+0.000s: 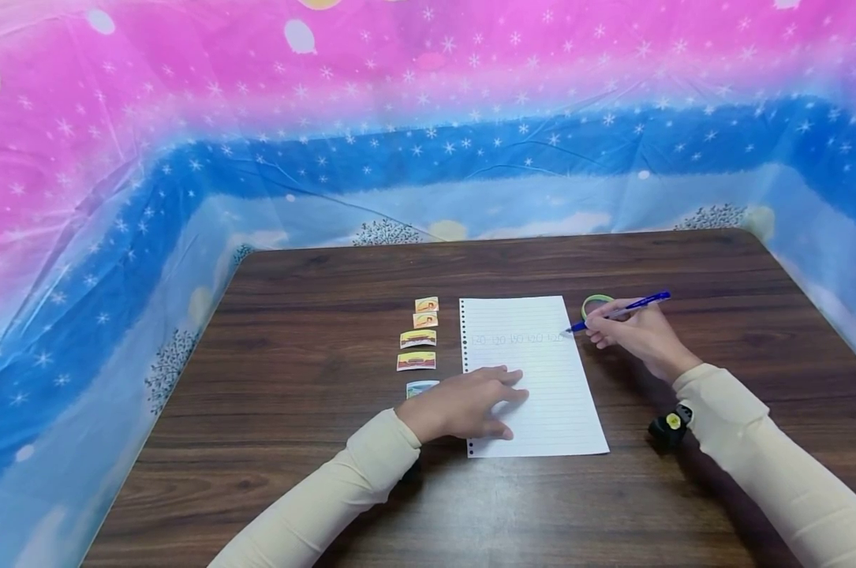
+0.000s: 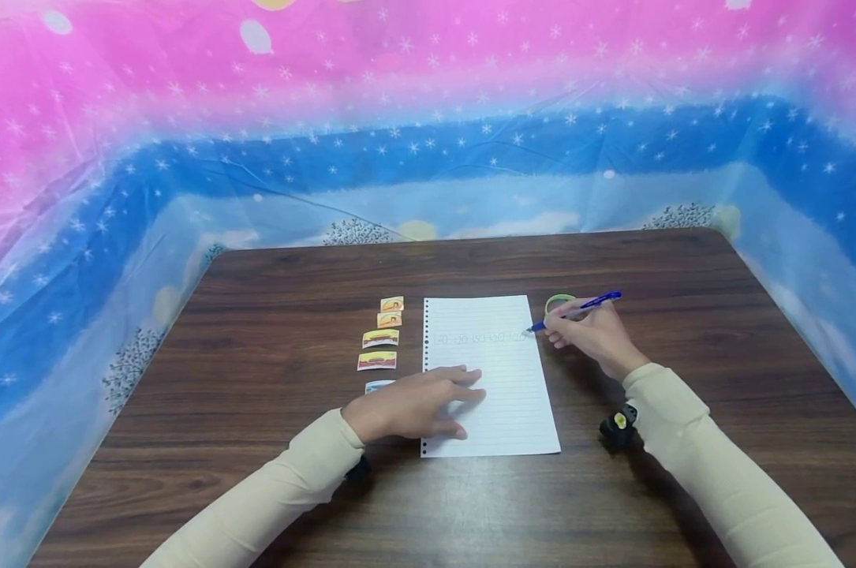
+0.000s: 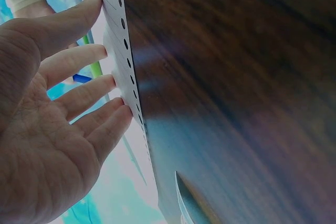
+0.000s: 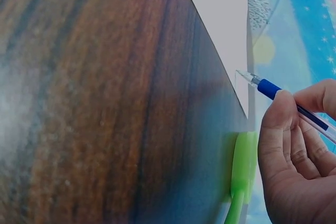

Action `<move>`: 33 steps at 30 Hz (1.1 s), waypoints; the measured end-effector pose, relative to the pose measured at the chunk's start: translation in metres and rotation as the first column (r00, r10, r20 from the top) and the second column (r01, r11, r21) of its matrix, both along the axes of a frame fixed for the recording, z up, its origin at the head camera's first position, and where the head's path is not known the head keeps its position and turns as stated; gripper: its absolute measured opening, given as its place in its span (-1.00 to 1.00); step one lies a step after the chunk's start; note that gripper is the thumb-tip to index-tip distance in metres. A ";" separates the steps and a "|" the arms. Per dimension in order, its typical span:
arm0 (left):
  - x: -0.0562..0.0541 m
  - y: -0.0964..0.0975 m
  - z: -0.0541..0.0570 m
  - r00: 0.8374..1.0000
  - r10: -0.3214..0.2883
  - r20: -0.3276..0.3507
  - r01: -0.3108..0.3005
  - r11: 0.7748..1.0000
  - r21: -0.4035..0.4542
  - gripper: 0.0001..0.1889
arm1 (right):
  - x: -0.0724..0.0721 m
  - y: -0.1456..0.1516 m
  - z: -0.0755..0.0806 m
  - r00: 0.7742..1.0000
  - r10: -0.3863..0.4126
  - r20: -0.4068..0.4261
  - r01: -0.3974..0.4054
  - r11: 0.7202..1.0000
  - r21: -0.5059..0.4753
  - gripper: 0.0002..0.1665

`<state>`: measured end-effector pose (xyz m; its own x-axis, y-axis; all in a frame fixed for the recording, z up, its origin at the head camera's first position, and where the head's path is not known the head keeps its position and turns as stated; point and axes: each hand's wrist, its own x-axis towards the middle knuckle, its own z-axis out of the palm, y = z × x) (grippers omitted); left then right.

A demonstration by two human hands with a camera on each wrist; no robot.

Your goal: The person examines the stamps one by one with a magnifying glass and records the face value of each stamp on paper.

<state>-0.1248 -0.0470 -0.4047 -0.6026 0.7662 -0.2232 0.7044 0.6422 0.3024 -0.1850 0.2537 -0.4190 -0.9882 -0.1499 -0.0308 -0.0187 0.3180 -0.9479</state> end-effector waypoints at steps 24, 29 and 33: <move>-0.001 0.000 0.000 1.000 -0.002 0.001 0.002 1.000 0.007 -0.37 | 0.011 0.009 0.018 0.993 -0.064 -0.100 0.071 0.995 0.068 -0.52; -0.001 0.000 0.000 1.000 -0.001 -0.001 0.001 1.000 0.006 -0.37 | 0.016 0.014 0.017 0.991 -0.061 -0.121 0.064 0.998 0.019 -0.54; -0.001 0.000 -0.001 1.000 0.003 -0.004 -0.003 1.000 0.003 -0.37 | 0.020 0.018 0.016 0.988 -0.063 -0.140 0.061 0.998 -0.019 -0.55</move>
